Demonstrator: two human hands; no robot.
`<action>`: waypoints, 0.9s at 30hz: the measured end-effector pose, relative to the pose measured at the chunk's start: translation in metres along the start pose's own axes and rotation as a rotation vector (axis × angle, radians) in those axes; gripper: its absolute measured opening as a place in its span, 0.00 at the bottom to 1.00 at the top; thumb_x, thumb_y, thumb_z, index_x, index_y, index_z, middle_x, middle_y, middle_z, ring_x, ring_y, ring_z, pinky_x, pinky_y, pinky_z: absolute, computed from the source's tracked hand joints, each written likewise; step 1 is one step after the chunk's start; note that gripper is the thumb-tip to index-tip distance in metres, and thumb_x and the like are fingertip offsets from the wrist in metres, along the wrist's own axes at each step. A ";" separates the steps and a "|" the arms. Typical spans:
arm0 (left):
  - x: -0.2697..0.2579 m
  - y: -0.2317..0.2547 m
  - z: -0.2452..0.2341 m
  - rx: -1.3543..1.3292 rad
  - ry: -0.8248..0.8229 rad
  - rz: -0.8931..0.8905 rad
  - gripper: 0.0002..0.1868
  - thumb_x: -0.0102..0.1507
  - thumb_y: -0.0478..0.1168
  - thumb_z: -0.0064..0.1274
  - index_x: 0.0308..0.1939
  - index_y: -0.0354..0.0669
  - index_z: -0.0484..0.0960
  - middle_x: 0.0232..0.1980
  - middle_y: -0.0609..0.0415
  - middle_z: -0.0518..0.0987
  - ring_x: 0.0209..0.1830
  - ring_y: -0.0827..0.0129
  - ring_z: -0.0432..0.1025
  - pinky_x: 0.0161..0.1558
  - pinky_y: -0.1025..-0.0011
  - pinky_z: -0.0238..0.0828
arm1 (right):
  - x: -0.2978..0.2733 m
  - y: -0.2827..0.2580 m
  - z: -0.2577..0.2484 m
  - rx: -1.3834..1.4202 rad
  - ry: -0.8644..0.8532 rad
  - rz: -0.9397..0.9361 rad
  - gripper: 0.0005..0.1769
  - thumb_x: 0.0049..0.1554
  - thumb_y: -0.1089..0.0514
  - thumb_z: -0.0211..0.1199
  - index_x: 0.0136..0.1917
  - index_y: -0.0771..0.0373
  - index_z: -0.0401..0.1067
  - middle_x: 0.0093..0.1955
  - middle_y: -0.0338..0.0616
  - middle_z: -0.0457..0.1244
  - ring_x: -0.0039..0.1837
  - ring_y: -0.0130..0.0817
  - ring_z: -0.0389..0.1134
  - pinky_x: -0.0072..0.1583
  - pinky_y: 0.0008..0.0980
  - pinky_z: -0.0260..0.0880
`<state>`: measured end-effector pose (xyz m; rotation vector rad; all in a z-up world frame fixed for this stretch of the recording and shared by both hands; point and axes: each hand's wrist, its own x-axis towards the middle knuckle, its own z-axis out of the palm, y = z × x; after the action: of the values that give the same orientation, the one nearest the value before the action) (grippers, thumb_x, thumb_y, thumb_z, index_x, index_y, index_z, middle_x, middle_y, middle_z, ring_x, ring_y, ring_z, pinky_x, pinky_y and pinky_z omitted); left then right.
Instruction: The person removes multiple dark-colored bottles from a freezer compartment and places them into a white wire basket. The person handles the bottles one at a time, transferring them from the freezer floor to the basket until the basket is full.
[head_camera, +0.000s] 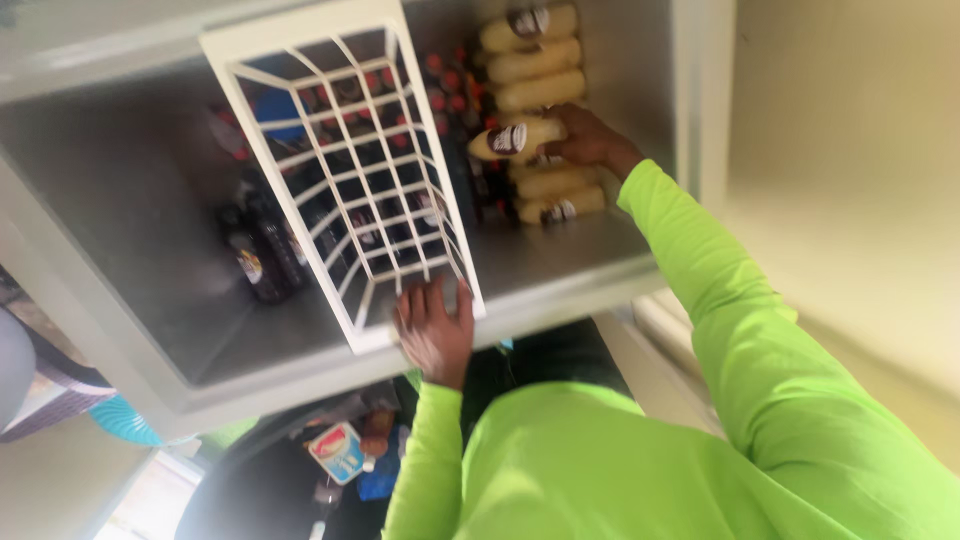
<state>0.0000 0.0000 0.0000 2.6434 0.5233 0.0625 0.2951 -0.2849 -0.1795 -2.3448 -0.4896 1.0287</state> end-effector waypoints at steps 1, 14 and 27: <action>0.000 0.001 -0.002 -0.008 0.008 0.010 0.18 0.67 0.53 0.58 0.47 0.43 0.85 0.47 0.48 0.82 0.56 0.52 0.73 0.58 0.53 0.68 | -0.008 0.021 0.010 -0.030 0.024 0.005 0.36 0.53 0.46 0.74 0.69 0.61 0.67 0.68 0.61 0.61 0.70 0.58 0.62 0.70 0.49 0.62; 0.005 0.003 0.000 0.025 0.065 0.050 0.18 0.67 0.53 0.55 0.45 0.42 0.85 0.44 0.50 0.81 0.53 0.54 0.73 0.55 0.55 0.67 | -0.046 0.025 0.080 -1.047 0.059 0.222 0.17 0.62 0.55 0.60 0.61 0.64 0.72 0.61 0.56 0.65 0.61 0.51 0.69 0.56 0.47 0.72; 0.007 0.007 -0.004 0.017 0.060 -0.008 0.18 0.66 0.53 0.55 0.45 0.41 0.86 0.47 0.47 0.83 0.53 0.54 0.73 0.56 0.55 0.69 | -0.038 -0.005 0.104 -0.825 0.203 -0.057 0.14 0.64 0.58 0.57 0.61 0.63 0.72 0.55 0.55 0.67 0.52 0.50 0.72 0.48 0.44 0.75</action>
<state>0.0084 -0.0013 0.0060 2.6631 0.5563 0.1355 0.1918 -0.2668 -0.2141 -3.0713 -1.0426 0.5998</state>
